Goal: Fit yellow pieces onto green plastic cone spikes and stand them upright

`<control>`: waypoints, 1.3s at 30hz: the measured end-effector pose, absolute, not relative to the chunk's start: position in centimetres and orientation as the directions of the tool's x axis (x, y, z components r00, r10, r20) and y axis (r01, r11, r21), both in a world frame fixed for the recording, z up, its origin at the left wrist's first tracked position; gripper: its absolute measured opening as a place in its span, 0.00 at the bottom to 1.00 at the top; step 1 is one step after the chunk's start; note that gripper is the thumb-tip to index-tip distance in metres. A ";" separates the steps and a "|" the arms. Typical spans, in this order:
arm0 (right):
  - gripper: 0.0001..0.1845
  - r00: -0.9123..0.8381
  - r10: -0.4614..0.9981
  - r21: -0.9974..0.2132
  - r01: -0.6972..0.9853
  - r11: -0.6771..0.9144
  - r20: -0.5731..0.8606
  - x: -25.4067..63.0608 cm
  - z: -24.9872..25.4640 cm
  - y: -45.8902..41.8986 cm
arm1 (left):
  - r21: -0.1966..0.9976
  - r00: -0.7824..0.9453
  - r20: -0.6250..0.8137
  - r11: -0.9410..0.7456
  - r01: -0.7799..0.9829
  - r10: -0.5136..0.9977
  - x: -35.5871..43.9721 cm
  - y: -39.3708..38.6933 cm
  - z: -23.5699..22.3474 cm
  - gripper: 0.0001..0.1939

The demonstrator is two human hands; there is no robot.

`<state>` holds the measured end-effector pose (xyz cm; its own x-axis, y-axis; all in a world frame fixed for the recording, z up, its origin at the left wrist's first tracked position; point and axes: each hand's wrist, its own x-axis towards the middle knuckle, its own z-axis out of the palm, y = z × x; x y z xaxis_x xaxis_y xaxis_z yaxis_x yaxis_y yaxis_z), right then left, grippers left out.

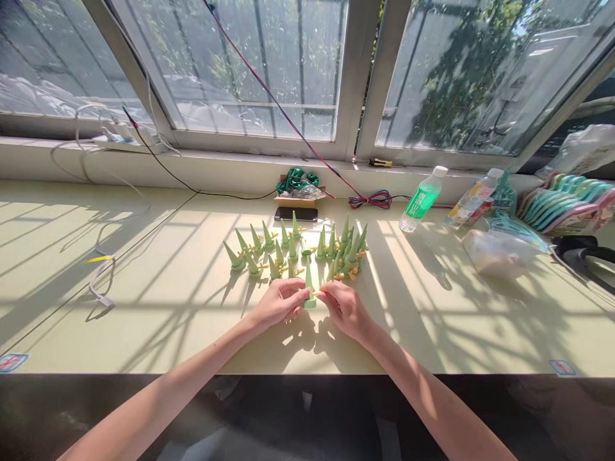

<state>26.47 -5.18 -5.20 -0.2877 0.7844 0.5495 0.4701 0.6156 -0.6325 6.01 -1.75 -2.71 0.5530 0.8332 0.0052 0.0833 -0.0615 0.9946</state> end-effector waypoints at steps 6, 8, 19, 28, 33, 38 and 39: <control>0.19 -0.288 0.755 -0.575 0.506 0.642 0.589 26.2 -5.0 -5.4 | 0.999 0.576 0.015 -0.035 0.024 0.818 6.1 -1.7 -2.9 0.20; 0.21 -0.276 0.765 -0.586 0.510 0.630 0.582 26.1 -5.0 -5.5 | 0.999 0.574 0.050 -0.049 -0.019 0.817 6.2 -1.7 -3.1 0.21; 0.23 -0.253 0.833 -0.709 0.439 0.552 0.492 25.8 -4.9 -5.6 | 0.898 0.548 0.367 -0.439 0.001 0.752 6.0 -1.6 -3.8 0.12; 0.23 -0.245 0.837 -0.681 0.492 0.542 0.488 26.1 -5.2 -5.2 | 0.883 0.519 0.368 -0.465 0.065 0.771 6.2 -1.5 -4.1 0.10; 0.25 -0.209 0.819 -0.602 0.586 0.542 0.534 26.6 -5.1 -5.0 | 0.833 0.537 0.394 -0.537 0.134 0.746 5.9 -1.4 -4.2 0.08; 0.26 -0.172 0.861 -0.509 0.744 0.432 0.479 28.6 -3.9 -4.9 | 0.725 0.547 0.414 -0.627 0.285 0.728 5.8 -1.2 -4.6 0.07; 0.25 -0.188 0.881 -0.484 0.776 0.403 0.433 29.3 -3.6 -4.9 | 0.703 0.550 0.409 -0.636 0.318 0.728 5.8 -1.1 -4.7 0.06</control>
<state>29.26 -4.87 -3.56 -0.1876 0.8814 0.4335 0.7763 0.4034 -0.4844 5.85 -1.11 -4.67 0.5500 0.7281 0.4092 0.3182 -0.6357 0.7034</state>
